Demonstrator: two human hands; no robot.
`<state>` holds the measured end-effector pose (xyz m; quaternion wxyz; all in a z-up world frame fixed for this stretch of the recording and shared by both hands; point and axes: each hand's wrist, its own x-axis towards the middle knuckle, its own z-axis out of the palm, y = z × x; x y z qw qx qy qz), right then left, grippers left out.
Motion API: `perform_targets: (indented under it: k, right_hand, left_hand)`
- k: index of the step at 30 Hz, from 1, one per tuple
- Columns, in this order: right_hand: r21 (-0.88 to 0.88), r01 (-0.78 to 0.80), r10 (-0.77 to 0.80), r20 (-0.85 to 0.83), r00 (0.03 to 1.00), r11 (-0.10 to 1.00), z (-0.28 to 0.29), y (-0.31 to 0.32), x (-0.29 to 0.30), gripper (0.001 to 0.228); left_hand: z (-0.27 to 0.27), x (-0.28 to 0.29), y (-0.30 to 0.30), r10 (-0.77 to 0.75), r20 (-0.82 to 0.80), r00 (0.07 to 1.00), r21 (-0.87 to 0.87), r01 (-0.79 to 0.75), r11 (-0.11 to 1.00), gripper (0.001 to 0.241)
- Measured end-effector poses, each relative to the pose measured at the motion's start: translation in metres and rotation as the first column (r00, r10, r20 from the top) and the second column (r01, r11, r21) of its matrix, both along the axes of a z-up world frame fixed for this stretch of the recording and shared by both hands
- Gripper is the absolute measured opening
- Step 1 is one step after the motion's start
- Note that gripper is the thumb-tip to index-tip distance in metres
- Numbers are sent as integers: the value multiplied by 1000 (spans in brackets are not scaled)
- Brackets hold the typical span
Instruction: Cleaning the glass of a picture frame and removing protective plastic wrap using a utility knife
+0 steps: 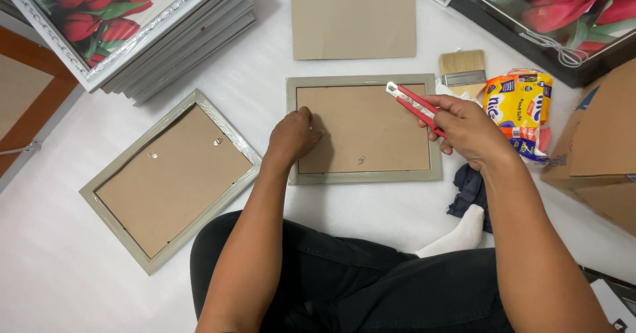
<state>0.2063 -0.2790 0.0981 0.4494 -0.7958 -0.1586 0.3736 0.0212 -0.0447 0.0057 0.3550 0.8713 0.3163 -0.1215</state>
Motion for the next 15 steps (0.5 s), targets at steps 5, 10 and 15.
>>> perform_targets:
  k: [5,10,15]
  right_hand:
    - [91,47,-37,-106,994,995,-20,-4,0,53]
    - [68,71,-66,-84,994,995,-24,-3,-6,40]
    - [128,157,-139,-143,980,979,-16,-1,-18,17]
  left_hand:
    - [1,-2,1,1,58,998,46,-4,999,45]
    - [-3,1,3,28,73,997,50,-32,998,49]
    - [-24,6,2,-9,63,998,119,1,993,52]
